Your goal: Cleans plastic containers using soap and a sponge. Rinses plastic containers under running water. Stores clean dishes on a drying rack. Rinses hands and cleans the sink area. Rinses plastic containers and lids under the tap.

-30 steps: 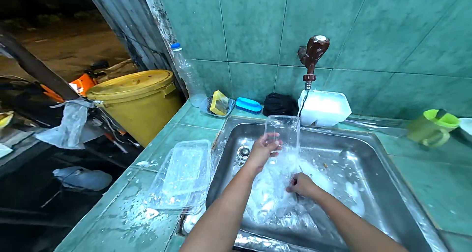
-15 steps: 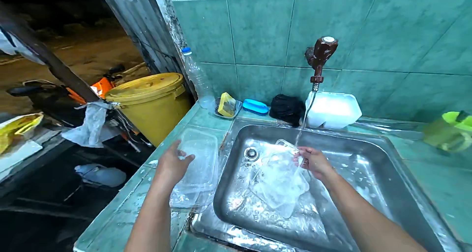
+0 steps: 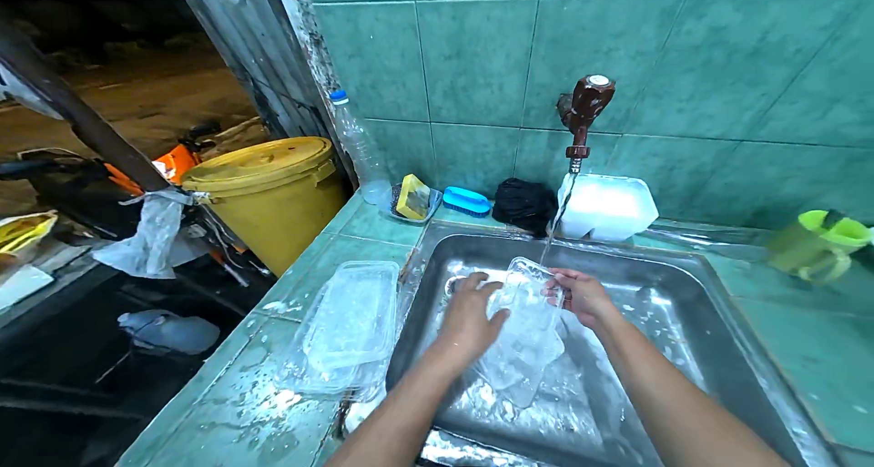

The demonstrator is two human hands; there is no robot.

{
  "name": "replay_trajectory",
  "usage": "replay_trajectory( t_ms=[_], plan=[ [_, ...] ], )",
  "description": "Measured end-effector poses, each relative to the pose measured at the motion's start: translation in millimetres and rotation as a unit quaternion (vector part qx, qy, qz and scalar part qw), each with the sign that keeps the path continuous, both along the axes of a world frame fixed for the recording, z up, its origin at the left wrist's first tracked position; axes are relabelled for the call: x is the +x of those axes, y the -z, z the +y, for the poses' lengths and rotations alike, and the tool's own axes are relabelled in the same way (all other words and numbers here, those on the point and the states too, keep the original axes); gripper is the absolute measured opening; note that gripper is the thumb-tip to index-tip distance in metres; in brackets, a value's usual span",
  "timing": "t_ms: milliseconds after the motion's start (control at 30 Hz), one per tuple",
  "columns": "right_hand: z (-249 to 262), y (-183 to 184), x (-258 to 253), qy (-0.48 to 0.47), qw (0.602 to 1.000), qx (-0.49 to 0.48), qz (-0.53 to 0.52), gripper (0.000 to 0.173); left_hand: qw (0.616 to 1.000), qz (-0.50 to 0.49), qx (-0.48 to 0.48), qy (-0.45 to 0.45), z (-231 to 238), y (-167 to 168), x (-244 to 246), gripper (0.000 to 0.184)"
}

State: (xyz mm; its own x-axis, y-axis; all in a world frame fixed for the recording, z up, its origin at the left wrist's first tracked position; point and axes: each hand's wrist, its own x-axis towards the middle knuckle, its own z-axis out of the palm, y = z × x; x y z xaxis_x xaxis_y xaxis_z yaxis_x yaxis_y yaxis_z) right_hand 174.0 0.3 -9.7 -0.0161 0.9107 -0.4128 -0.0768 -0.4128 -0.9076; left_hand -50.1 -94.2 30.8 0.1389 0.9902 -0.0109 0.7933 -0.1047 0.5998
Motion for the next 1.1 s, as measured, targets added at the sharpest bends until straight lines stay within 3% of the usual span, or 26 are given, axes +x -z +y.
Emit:
replay_trajectory(
  t_ms=[167,200,333,433,533,600,633,800,1000,1100],
  plan=[
    [-6,-20,-8,0.002,0.999,0.02,0.043,0.024,0.996,0.03,-0.082,0.034,8,20,70,0.109],
    [-8,-26,-11,-0.015,0.998,0.031,0.055,0.025,0.997,0.009,-0.077,0.028,12,25,76,0.105],
    [-10,-44,-3,-0.084,0.99,0.104,0.046,0.036,0.978,-0.198,0.058,-0.041,32,34,71,0.058],
    [-7,-28,17,-0.09,0.973,0.149,-0.149,0.031,0.915,-0.399,0.001,-0.062,44,35,57,0.049],
    [-8,2,28,-0.212,0.888,0.067,-0.402,0.031,0.842,-0.527,-0.061,-0.093,54,39,48,0.046],
    [-24,15,22,-0.344,0.814,-0.004,-0.467,0.036,0.805,-0.571,-0.103,-0.12,56,45,48,0.045],
    [-32,23,17,-0.37,0.797,-0.015,-0.478,0.041,0.794,-0.58,-0.125,-0.131,56,49,49,0.045],
    [-47,42,11,-0.332,0.802,-0.004,-0.496,0.079,0.759,-0.606,-0.188,-0.148,50,59,51,0.044],
    [-44,63,18,-0.327,0.839,0.082,-0.427,0.057,0.755,-0.608,-0.216,-0.119,47,59,51,0.046],
    [-36,62,19,-0.293,0.895,0.059,-0.333,0.039,0.76,-0.606,-0.217,-0.092,47,49,53,0.044]
  ],
)
